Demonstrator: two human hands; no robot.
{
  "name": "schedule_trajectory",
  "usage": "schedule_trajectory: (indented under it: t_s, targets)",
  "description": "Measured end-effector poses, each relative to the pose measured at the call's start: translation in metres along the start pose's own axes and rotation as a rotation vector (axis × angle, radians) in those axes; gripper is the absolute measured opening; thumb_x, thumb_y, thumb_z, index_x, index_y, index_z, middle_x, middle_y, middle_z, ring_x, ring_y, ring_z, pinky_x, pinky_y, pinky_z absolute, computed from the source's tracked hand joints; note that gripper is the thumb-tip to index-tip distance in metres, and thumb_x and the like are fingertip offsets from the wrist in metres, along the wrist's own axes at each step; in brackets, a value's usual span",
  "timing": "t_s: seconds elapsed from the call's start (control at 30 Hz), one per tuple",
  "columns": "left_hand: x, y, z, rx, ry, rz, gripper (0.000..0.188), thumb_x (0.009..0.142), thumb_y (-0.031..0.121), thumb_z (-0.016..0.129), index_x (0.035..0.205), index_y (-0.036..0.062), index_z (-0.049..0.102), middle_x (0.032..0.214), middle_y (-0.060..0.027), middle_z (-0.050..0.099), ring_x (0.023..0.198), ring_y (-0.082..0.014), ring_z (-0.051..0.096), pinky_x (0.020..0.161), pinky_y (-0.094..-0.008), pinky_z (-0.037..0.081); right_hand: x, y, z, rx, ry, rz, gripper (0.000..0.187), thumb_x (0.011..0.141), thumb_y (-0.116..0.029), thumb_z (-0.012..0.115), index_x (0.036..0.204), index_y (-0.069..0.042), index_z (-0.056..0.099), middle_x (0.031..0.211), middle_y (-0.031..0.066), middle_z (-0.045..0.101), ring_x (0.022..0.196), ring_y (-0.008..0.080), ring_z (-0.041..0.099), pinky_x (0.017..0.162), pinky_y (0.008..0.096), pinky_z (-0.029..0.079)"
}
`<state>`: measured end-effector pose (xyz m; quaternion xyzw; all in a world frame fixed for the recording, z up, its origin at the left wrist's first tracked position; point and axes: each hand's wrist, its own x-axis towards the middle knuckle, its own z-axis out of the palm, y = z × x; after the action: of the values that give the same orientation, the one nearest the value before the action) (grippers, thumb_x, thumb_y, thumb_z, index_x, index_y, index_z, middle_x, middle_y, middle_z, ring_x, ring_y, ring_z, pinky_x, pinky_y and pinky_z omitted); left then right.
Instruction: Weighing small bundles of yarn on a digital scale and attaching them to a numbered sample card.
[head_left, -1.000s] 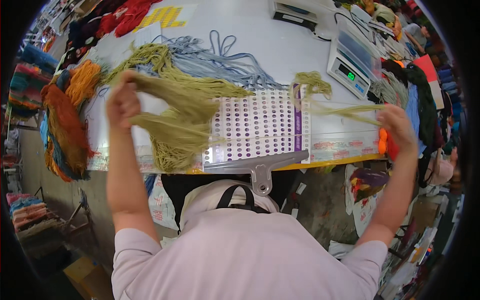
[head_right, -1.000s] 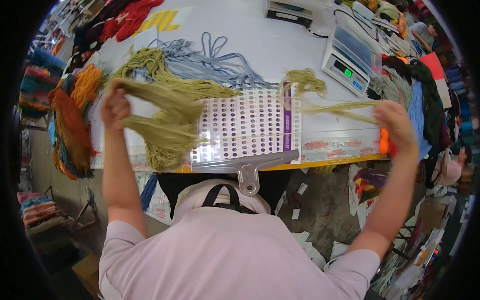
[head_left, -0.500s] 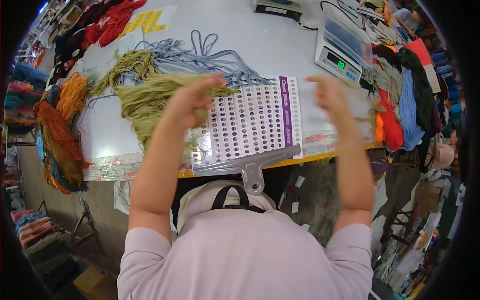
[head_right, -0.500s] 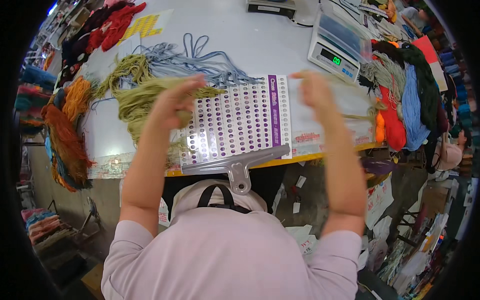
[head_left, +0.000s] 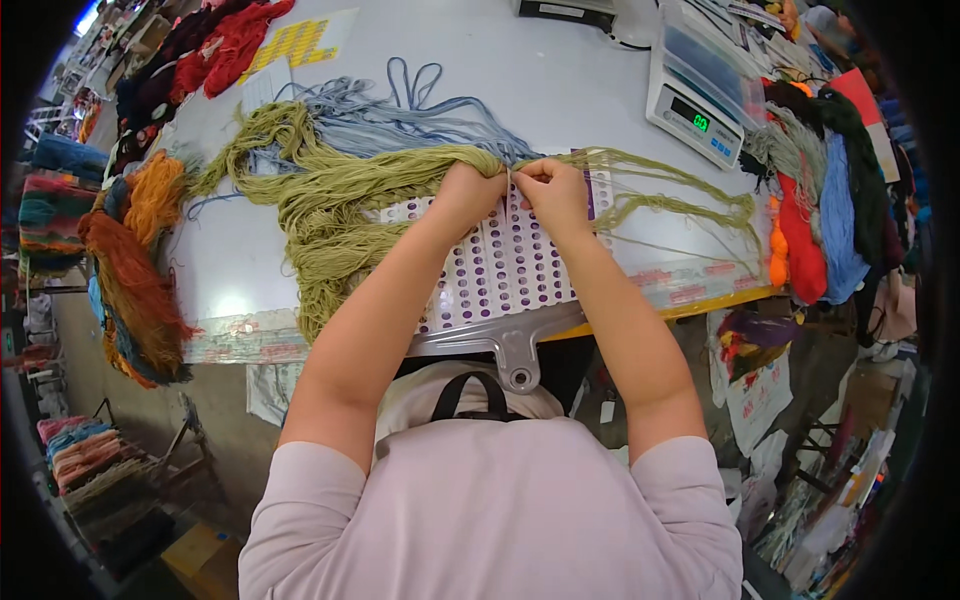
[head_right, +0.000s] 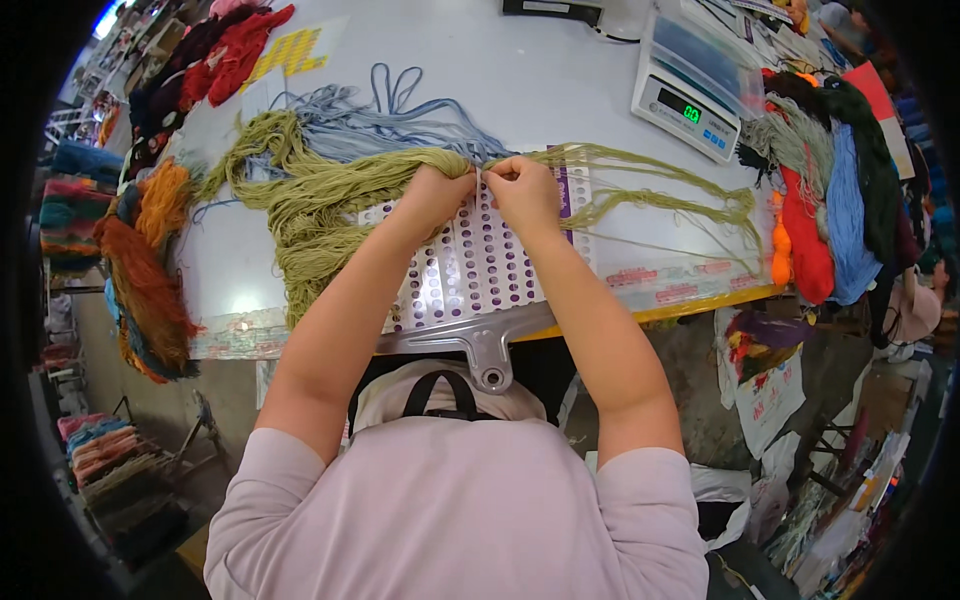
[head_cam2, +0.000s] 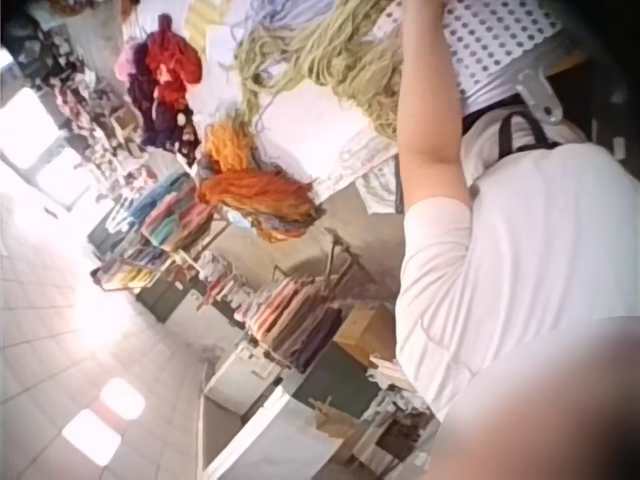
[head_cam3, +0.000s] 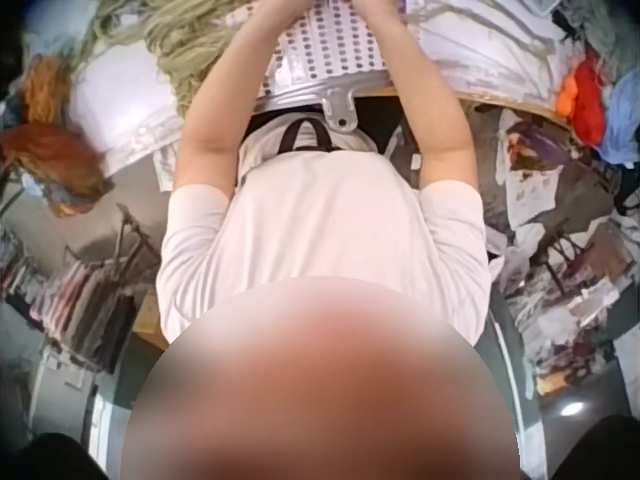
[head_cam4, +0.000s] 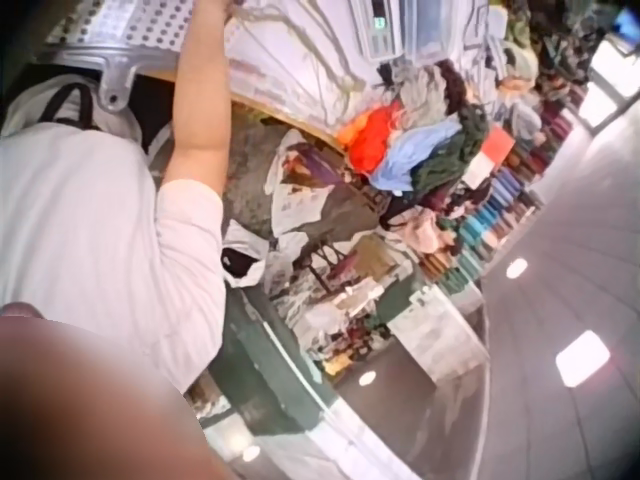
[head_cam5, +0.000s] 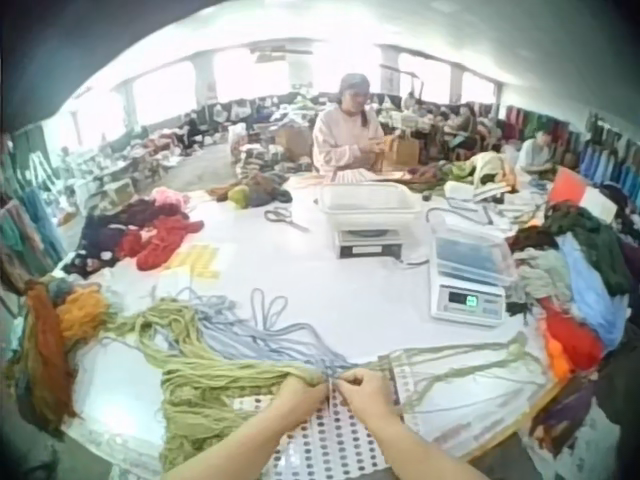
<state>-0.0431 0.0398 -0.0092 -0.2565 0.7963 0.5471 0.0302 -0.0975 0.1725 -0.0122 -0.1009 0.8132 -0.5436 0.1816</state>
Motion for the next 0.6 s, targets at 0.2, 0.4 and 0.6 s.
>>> schedule_trajectory:
  t_s: [0.2,0.4,0.6]
  targets:
    - [0.004,-0.001,0.001,-0.173,-0.010,-0.035,0.016,0.079,0.015,0.067,0.079,-0.0001,0.063,0.063,-0.0035,0.058,0.045,-0.0109,0.050,0.041,-0.0268,0.041,-0.015,0.018,0.002,-0.269,0.193,-0.525,0.014,0.076,-0.012,0.064,0.087,-0.005,0.069,0.090,0.0081,0.067,0.077,0.0238,0.065,0.065,0.0311,0.050]
    - [0.012,-0.007,-0.020,0.093,0.203,0.204,0.028,0.075,0.022,0.065,0.074,-0.0064,0.062,0.063,-0.0117,0.061,0.051,-0.0163,0.058,0.052,-0.0314,0.048,-0.014,0.001,-0.009,-0.204,0.011,-0.340,0.019,0.077,-0.013,0.063,0.094,-0.005,0.068,0.087,0.0077,0.063,0.076,0.0240,0.063,0.069,0.0332,0.050]
    - [0.007,-0.007,-0.091,-0.711,0.254,-0.065,0.020,0.080,0.019,0.053,0.071,0.0013,0.058,0.062,-0.0077,0.055,0.053,-0.0181,0.050,0.047,-0.0313,0.039,-0.002,0.002,-0.017,-0.552,-0.019,-0.541,0.017,0.076,-0.012,0.068,0.091,-0.005,0.066,0.089,0.0073,0.057,0.082,0.0255,0.059,0.070,0.0363,0.048]
